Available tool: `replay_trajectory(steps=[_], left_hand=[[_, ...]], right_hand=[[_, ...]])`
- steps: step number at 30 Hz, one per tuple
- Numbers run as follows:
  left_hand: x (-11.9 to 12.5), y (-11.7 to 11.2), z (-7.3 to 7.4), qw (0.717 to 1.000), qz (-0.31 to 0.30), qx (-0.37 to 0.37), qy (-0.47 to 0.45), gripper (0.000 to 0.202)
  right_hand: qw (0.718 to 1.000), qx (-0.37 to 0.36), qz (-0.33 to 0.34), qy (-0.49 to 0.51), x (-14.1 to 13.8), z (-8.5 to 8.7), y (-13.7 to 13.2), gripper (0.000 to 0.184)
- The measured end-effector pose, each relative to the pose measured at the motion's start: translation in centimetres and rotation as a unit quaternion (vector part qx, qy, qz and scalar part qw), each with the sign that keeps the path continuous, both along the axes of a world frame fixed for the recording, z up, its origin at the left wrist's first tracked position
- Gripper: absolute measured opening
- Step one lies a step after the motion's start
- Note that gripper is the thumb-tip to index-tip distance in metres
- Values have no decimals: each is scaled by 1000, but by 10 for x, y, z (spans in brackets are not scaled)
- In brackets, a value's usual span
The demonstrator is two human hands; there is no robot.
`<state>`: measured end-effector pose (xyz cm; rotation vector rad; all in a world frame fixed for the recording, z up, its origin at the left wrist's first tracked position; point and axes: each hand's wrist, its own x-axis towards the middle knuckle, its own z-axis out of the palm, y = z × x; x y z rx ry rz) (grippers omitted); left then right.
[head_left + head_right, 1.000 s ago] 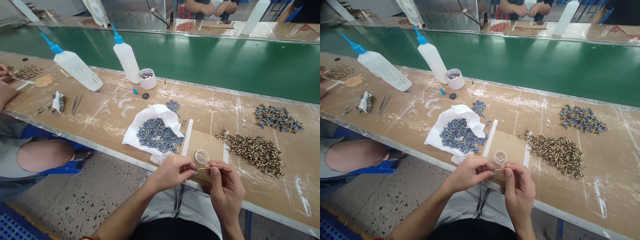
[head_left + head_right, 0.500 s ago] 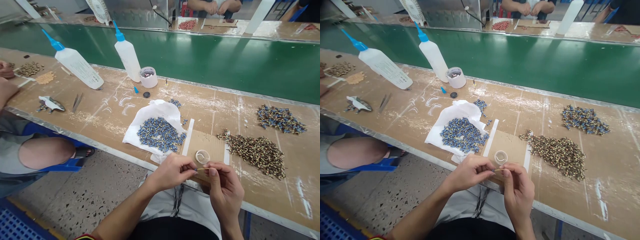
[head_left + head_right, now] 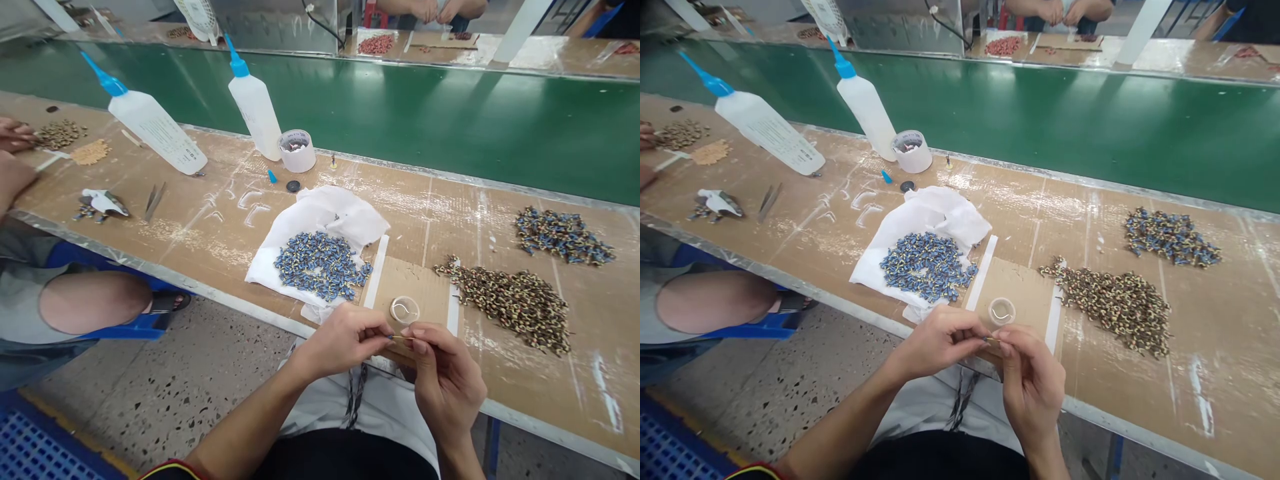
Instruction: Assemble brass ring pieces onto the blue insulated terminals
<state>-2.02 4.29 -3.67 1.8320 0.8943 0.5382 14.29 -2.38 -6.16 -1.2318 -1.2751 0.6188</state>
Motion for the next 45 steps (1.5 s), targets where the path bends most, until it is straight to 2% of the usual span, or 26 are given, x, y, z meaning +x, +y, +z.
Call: replay_trajectory(steps=[6,10,14,16,18,20,23,26,28,30,33,35,39,45], left_hand=[[0,-1,1,1000,-2,8,4,8],[0,-1,2,1000,1,0,-1,7],[0,-3,0,999,11,-47,-17,7],[-1,-3,-1,997,11,-68,-25,7],[-2,-3,-1,997,11,-77,-25,7],[-2,-2,0,997,13,-73,-18,5],[-3,-1,2,998,21,-66,-7,5],[-5,0,1,997,33,-76,-7,5],[-6,0,-2,994,32,-101,-22,6],[-8,0,-6,989,26,-138,-47,9],[-10,1,-11,980,25,-180,-75,16],[-10,1,-12,978,28,-188,-80,17],[-11,1,-10,979,33,-180,-86,16],[-10,1,-6,981,26,-167,-94,13]], right_hand=[[1000,3,-6,-12,1,0,1,17],[1000,-23,4,18,3,4,0,13],[994,0,-84,68,8,8,9,8],[992,22,-117,44,10,9,16,7],[994,13,-103,-24,11,9,23,7],[993,-13,-61,-98,11,9,26,10],[991,-39,-23,-130,15,9,26,19],[988,-52,-84,-120,36,7,20,24],[971,-80,-161,-158,59,5,16,21],[950,-119,-197,-212,80,1,15,21],[941,-142,-141,-273,96,-3,18,24],[938,-136,-103,-303,96,-3,23,25],[923,-132,-70,-354,91,2,32,28],[876,-121,-21,-467,94,11,44,29]])
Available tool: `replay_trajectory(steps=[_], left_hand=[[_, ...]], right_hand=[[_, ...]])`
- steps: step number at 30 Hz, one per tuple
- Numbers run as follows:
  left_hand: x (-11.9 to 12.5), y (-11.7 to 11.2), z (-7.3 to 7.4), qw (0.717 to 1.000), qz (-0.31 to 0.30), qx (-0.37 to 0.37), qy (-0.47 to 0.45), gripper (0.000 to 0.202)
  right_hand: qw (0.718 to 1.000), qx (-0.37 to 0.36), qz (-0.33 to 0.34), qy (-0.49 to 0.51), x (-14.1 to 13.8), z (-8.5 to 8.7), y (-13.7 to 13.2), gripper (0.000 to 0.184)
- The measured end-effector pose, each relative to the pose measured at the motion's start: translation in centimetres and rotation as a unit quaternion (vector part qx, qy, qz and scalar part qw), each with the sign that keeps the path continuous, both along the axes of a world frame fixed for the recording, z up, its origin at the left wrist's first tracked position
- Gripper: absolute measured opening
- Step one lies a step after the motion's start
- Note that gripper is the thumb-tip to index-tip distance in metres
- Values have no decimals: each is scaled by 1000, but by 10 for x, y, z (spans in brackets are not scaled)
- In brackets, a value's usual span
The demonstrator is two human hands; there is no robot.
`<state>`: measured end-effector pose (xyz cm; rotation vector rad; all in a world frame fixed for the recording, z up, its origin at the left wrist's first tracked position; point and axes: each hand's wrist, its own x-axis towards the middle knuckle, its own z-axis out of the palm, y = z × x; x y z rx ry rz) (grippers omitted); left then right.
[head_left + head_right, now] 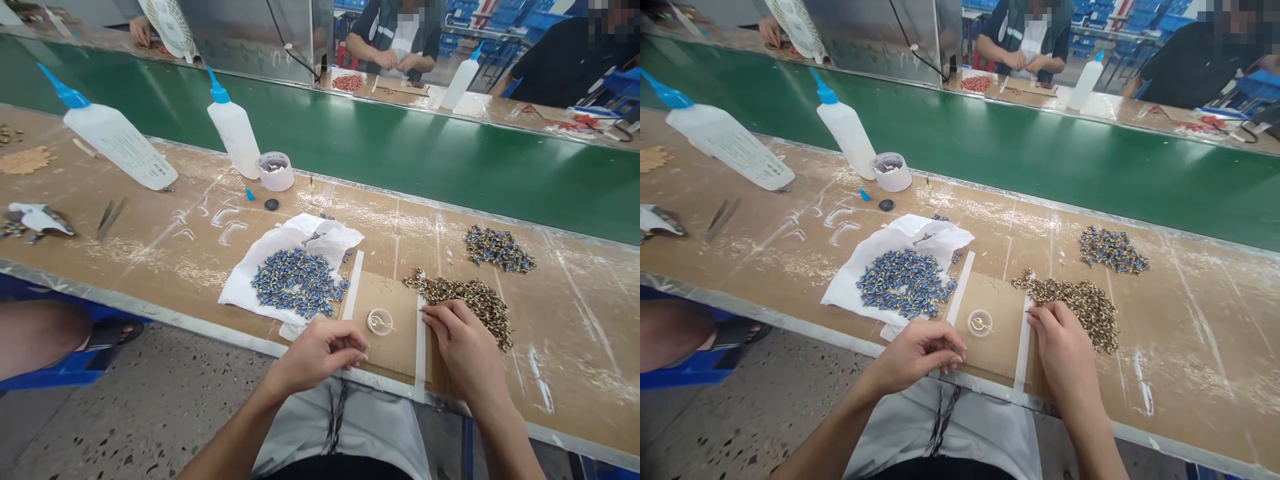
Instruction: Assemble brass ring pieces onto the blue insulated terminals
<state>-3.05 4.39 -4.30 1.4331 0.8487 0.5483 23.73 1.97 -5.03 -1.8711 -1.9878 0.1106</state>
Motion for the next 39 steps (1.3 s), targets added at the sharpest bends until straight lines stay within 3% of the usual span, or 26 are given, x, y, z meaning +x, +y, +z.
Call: replay_trajectory(steps=[4,9,11,14,17,19,22,30,39], left_hand=[[-1,-2,-3,1000,0,-4,-15,14],[-1,-4,-5,999,7,32,-22,15],[0,-4,-3,997,4,73,-3,13],[2,-4,0,988,-6,150,28,11],[4,-3,1,978,-11,205,47,10],[5,-3,1,973,-10,222,57,10],[5,-4,1,968,-11,240,69,11],[7,-6,-2,961,-34,265,69,14],[7,-6,-1,957,-35,282,61,16]], right_hand=[[999,26,-3,-39,-4,6,1,30],[988,9,-63,142,-6,10,-28,18],[958,-22,-96,270,-10,7,-47,18],[888,-66,-115,441,-28,2,-70,23],[831,-99,-105,537,-54,-1,-77,18],[809,-104,-111,568,-68,-1,-73,15],[808,-75,-125,570,-79,0,-65,13],[821,-50,-78,563,-91,-8,-62,6],[827,-96,-43,552,-87,-11,-64,6]])
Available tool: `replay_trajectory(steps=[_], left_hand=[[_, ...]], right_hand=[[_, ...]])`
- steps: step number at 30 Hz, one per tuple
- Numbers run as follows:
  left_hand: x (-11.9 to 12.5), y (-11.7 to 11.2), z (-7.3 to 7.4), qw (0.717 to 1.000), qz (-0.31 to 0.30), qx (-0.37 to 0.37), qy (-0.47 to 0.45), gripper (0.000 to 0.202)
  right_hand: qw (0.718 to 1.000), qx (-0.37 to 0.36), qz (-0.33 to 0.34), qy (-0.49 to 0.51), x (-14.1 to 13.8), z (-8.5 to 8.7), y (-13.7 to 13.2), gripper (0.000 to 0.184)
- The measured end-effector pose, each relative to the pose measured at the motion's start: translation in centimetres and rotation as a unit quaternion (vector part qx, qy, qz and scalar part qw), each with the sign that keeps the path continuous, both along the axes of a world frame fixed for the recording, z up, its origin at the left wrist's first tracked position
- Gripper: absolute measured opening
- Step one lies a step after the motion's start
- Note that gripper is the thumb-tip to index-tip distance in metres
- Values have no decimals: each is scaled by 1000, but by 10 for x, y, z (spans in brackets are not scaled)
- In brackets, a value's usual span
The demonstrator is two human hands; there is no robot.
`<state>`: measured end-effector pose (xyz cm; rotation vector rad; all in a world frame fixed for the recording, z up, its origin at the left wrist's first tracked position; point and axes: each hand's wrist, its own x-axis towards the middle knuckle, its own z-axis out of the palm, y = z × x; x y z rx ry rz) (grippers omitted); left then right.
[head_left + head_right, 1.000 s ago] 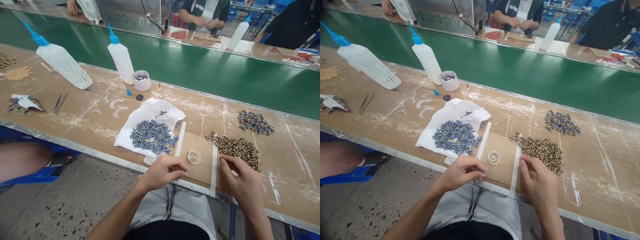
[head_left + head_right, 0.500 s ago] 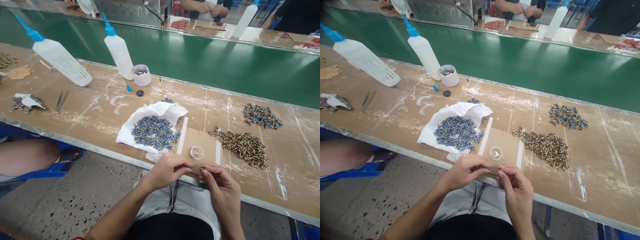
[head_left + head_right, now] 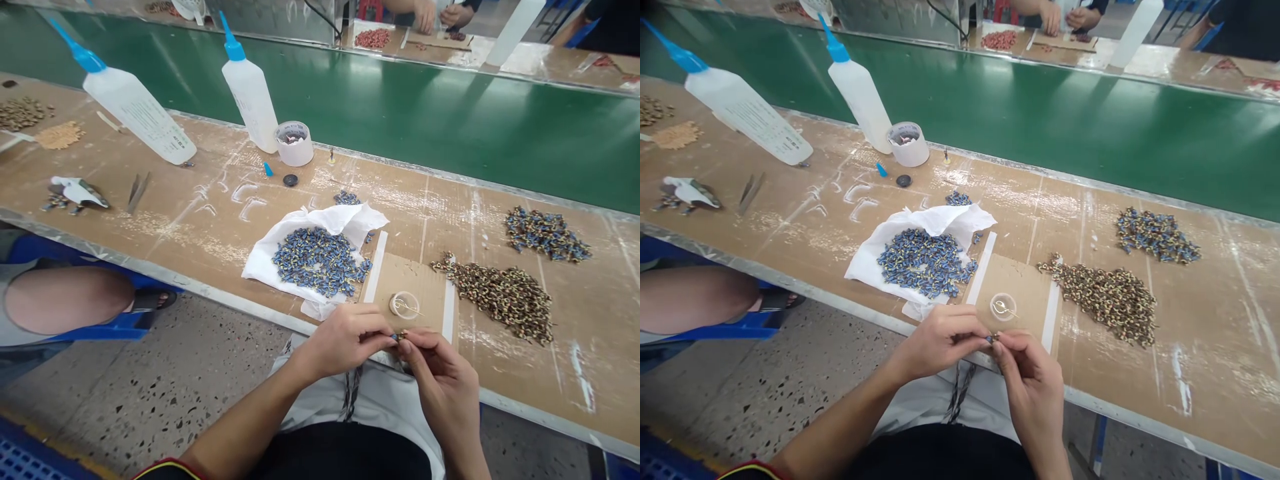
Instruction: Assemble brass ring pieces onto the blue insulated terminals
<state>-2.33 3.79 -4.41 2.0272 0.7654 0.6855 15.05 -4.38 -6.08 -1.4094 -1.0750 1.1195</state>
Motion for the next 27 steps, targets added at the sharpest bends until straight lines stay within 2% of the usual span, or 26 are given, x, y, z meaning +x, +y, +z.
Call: replay_trajectory(steps=[10,22,27], left_hand=[[-3,-2,-6,999,-14,43,6,20],[-4,-3,-9,984,-45,139,99,18],[-5,-2,-11,987,-57,120,89,19]], right_hand=[[997,5,70,-17,3,5,3,7],[982,12,143,-121,4,11,8,24],[976,20,153,-153,3,12,10,26]])
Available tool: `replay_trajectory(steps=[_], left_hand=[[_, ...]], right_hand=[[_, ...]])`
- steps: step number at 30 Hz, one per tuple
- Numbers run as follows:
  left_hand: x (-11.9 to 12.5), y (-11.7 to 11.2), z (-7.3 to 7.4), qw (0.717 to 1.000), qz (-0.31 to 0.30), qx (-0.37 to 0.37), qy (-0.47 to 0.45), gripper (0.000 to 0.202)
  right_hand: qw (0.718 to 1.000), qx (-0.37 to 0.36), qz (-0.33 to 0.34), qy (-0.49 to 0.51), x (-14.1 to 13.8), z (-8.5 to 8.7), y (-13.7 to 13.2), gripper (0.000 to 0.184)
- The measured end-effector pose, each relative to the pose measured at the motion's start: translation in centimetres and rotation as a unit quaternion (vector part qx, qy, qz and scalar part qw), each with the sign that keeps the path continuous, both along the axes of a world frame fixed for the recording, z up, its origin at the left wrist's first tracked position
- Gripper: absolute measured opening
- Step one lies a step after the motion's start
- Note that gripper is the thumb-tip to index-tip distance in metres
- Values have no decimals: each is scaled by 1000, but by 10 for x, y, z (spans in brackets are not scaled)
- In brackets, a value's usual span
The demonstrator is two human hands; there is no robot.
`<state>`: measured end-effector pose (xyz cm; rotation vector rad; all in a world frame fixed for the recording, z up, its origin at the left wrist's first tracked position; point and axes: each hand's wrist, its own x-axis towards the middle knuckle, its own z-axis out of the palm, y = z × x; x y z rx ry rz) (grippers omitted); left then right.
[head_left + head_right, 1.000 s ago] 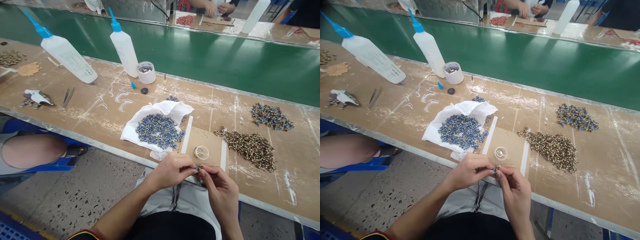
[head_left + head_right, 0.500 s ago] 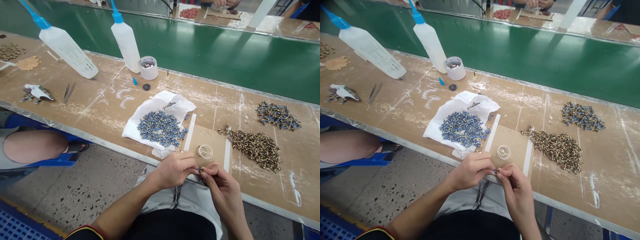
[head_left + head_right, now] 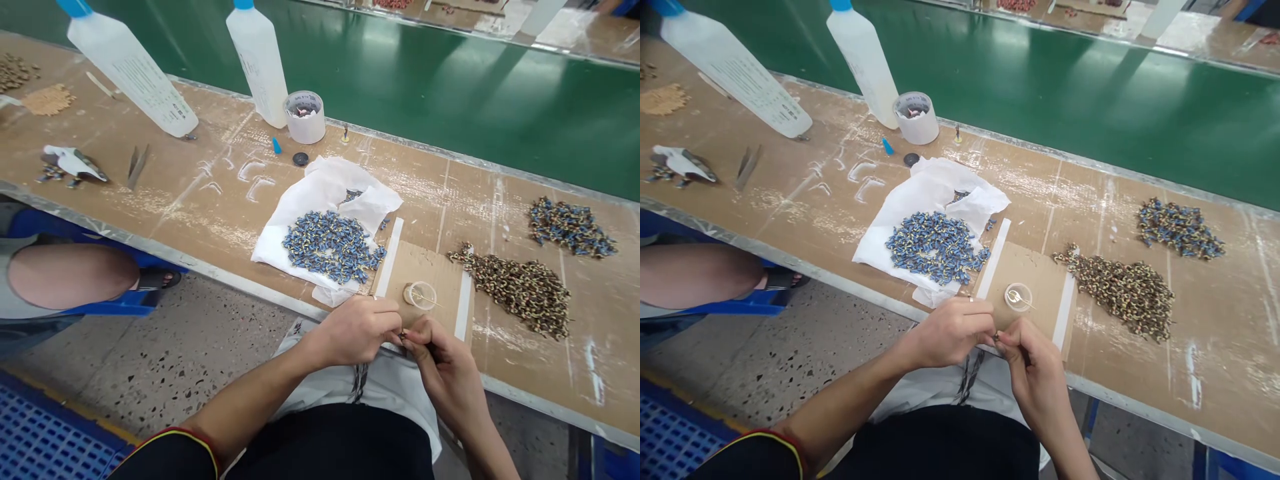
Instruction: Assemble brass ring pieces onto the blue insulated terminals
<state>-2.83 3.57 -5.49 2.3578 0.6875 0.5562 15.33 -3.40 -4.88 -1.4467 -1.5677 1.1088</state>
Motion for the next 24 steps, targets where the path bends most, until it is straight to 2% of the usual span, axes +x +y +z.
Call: replay_trajectory(steps=[7,15,21,24], left_hand=[[-1,2,5,990,14,-108,-90,21],[-1,4,8,995,-2,-88,-54,22],[-1,3,10,997,3,-75,-29,23],[1,3,10,998,2,-63,-24,25]], right_hand=[[993,-40,-51,94,4,-2,-3,9],[983,-59,-111,137,6,-3,-5,5],[979,-89,-110,148,11,-4,-4,9],[981,-81,-101,145,11,-3,-3,7]])
